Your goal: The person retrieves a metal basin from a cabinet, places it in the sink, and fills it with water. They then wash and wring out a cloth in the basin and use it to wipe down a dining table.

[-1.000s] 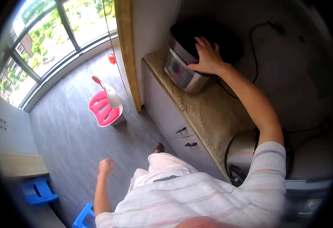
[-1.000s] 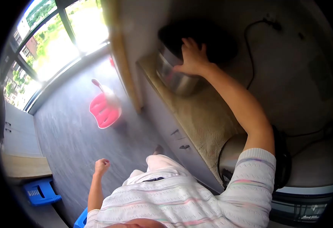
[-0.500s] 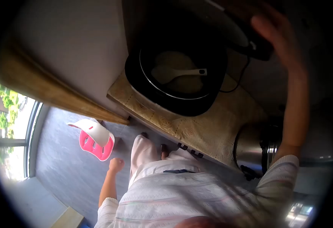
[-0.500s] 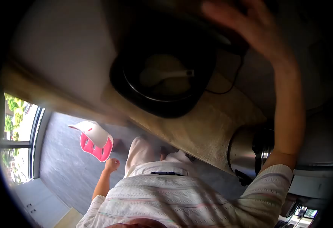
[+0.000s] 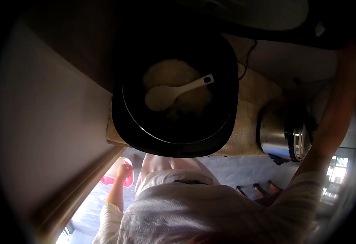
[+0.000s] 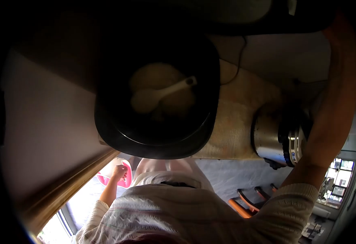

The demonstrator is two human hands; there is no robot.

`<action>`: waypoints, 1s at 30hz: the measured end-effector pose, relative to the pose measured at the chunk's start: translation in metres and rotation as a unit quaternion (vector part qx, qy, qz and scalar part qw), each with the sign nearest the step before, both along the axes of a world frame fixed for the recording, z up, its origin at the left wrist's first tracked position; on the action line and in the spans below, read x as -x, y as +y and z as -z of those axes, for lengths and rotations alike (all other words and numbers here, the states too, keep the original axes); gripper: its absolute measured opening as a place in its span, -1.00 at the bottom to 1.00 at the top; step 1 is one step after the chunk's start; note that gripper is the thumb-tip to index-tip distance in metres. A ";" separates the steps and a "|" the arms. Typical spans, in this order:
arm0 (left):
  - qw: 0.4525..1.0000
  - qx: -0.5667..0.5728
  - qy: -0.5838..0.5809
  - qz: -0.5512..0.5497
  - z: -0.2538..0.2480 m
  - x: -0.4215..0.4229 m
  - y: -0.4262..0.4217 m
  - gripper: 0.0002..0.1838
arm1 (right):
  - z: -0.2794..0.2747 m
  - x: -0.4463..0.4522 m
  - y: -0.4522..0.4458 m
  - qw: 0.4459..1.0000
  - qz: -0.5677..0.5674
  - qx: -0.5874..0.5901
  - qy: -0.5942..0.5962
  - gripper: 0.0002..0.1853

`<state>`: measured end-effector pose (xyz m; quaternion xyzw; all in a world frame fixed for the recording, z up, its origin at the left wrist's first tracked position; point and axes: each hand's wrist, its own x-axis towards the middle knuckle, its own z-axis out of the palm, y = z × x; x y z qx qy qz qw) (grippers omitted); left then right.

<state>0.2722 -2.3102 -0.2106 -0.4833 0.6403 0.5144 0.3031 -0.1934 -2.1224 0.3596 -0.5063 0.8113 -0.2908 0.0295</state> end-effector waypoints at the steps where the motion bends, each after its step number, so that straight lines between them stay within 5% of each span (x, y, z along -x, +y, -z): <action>1: 1.000 -0.004 -0.002 0.001 0.001 0.005 -0.001 -0.87 | -0.001 -0.001 0.001 1.000 0.001 0.002 0.000 -0.28; 11: 0.997 0.007 0.066 -0.040 0.001 0.015 0.005 -0.86 | 0.012 -0.055 0.023 0.993 -0.079 0.084 0.011 -0.28; 14: 0.996 0.005 0.083 -0.038 0.004 0.005 0.012 -0.85 | 0.054 -0.072 0.037 0.961 -0.152 0.083 0.214 -0.22; 16: 0.996 -0.005 0.072 -0.055 0.010 -0.004 0.023 -0.85 | 0.093 -0.098 0.040 0.957 -0.105 0.054 0.266 -0.25; 22: 0.997 0.023 0.057 -0.041 0.007 -0.036 0.079 -0.85 | 0.174 -0.121 0.052 0.965 -0.123 0.065 0.223 -0.22; 23: 0.997 0.050 0.056 -0.007 -0.037 -0.020 0.105 -0.86 | 0.180 -0.121 0.052 0.965 -0.127 0.063 0.221 -0.22; 30: 0.998 0.017 0.008 0.061 -0.048 -0.034 0.155 -0.84 | 0.186 -0.121 0.049 0.967 -0.119 0.047 0.220 -0.22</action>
